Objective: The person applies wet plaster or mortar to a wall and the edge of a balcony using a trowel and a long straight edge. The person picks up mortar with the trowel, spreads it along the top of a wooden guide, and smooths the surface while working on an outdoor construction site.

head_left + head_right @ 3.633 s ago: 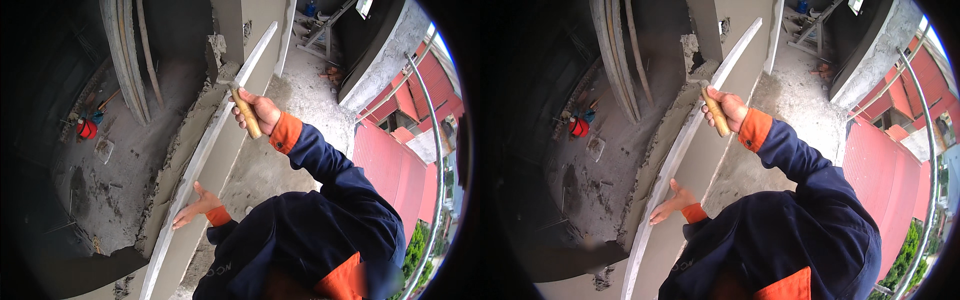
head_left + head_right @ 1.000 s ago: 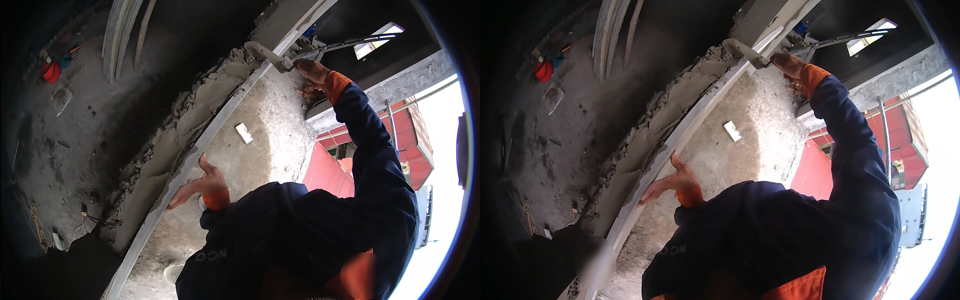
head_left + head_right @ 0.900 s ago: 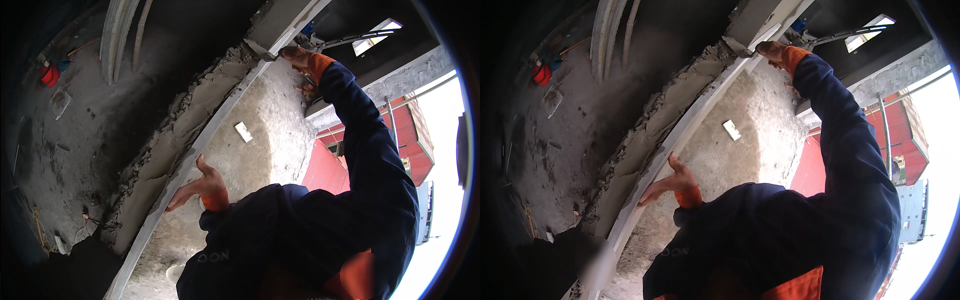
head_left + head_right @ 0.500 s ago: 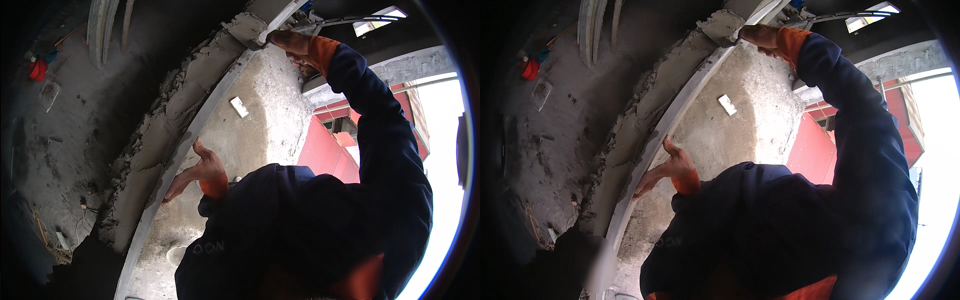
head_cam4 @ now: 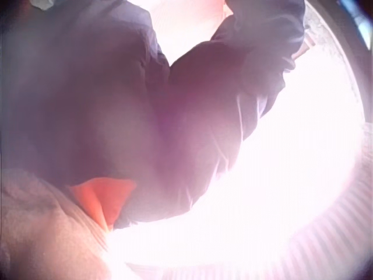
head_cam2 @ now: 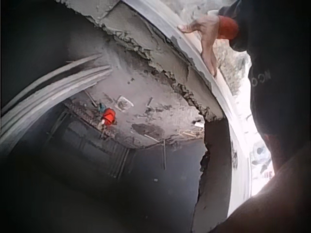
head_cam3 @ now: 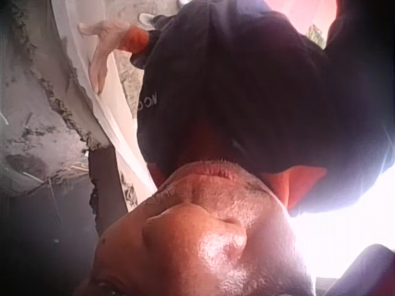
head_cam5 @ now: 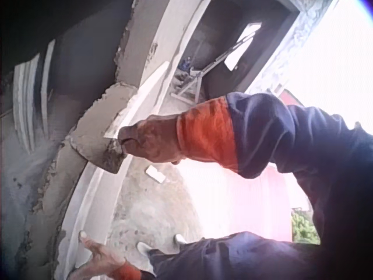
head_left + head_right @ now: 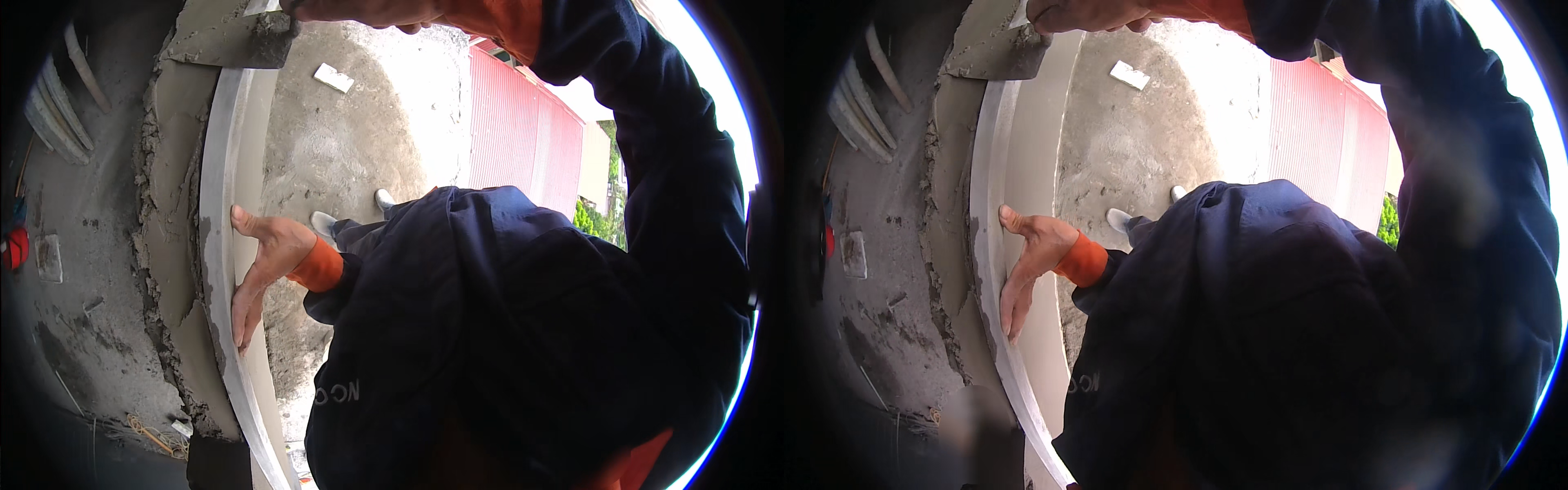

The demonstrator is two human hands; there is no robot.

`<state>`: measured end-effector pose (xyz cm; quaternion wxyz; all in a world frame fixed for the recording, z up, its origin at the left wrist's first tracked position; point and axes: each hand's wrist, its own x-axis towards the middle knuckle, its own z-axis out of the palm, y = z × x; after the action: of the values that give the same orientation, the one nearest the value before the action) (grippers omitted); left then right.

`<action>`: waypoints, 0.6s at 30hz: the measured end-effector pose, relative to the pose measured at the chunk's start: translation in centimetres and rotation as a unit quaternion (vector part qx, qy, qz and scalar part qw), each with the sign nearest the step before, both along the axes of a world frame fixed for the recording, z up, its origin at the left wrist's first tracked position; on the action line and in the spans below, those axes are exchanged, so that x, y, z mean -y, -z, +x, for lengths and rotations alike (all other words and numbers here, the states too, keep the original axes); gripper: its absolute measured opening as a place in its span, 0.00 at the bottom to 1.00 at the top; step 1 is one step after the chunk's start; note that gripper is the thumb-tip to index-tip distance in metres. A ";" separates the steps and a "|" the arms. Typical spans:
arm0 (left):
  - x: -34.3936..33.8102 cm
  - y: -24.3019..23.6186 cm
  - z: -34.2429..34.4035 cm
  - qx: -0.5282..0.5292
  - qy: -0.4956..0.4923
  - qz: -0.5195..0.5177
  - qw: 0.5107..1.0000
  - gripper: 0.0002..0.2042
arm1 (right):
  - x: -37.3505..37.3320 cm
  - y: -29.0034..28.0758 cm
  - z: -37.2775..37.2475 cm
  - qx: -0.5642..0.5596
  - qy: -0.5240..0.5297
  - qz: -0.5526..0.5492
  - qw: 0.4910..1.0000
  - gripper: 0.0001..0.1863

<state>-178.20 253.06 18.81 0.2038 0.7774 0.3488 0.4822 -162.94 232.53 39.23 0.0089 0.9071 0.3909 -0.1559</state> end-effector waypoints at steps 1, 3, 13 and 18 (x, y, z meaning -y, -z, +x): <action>0.0 0.3 0.1 0.004 -0.004 0.004 1.000 0.71 | 0.5 0.8 -0.3 0.103 -0.121 0.001 0.987 0.15; 0.1 0.7 0.3 -0.002 -0.004 0.018 1.000 0.72 | 2.4 0.8 -1.7 0.040 -0.040 0.011 0.998 0.16; -0.5 1.3 0.7 0.004 -0.047 0.051 0.998 0.75 | 10.6 -7.0 -9.9 -0.179 0.386 0.118 0.897 0.21; -0.4 1.6 1.3 -0.033 -0.061 -0.041 0.997 0.75 | 16.8 2.1 -14.4 -0.207 0.446 0.290 0.821 0.25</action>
<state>-176.90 253.49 17.24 0.1940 0.7614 0.4212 0.4530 -177.34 215.72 37.15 -0.4063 0.8894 -0.0361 -0.2062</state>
